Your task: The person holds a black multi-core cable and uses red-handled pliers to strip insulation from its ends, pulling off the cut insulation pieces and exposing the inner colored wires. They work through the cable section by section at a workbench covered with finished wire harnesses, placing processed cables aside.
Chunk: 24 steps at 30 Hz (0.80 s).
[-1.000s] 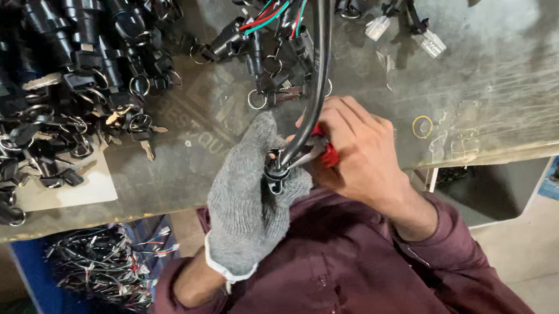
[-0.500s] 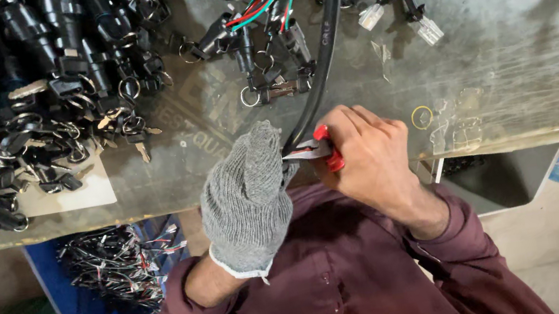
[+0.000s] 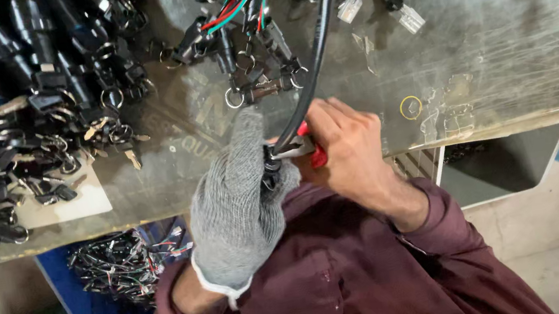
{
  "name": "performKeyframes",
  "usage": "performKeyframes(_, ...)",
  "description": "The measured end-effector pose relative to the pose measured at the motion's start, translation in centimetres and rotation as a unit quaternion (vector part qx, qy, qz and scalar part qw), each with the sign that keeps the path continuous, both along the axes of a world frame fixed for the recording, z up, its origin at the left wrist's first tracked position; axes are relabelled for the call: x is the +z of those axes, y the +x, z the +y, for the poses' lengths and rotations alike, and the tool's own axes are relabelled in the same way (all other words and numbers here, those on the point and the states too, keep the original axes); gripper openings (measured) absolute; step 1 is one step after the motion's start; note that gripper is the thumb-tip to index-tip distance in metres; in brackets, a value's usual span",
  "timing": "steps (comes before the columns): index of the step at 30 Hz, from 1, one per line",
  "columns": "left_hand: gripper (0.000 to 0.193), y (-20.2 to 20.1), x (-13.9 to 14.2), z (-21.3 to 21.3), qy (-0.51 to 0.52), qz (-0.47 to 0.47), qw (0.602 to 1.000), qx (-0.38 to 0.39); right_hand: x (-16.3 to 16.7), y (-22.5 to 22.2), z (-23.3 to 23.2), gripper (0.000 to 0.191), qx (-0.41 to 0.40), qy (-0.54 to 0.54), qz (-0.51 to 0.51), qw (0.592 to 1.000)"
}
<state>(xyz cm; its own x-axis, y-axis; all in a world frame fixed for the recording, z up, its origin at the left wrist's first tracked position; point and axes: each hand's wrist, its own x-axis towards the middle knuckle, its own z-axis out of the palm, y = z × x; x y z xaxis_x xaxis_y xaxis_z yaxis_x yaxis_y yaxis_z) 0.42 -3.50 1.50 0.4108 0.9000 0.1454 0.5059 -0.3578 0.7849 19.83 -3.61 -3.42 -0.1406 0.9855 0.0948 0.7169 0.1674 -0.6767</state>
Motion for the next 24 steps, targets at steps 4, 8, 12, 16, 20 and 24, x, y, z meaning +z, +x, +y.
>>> performKeyframes(4, 0.066, -1.3, 0.9, 0.8, -0.196, -0.190, 0.953, -0.130, -1.8, 0.9, 1.5, 0.031, 0.130, 0.058, 0.164, 0.976)
performKeyframes(8, 0.063, -2.2, 0.0, 0.6, -0.347, -0.241, 0.895, -0.143, -3.3, 1.8, 2.2, 0.030, 0.166, 0.008, 0.175, 0.970)
performKeyframes(12, 0.064, -1.8, -0.1, 0.6, -0.221, -0.162, 0.956, -0.106, -2.6, 1.1, 1.8, 0.034, 0.151, 0.027, 0.165, 0.974)
performKeyframes(16, 0.057, -0.9, 0.2, 2.2, -0.035, 0.024, 0.999, -0.009, -1.0, -0.3, 1.4, 0.036, 0.024, -0.062, -0.034, 0.997)
performKeyframes(20, 0.047, -3.3, 1.6, 2.9, 0.027, 0.134, 0.988, 0.075, -0.5, 0.9, 2.3, 0.047, -0.026, 0.014, -0.159, 0.987)
performKeyframes(24, 0.050, -8.6, 4.6, 3.6, 0.246, 0.154, 0.934, 0.210, 1.4, 2.8, 4.2, 0.079, -0.010, 0.137, -0.208, 0.969)
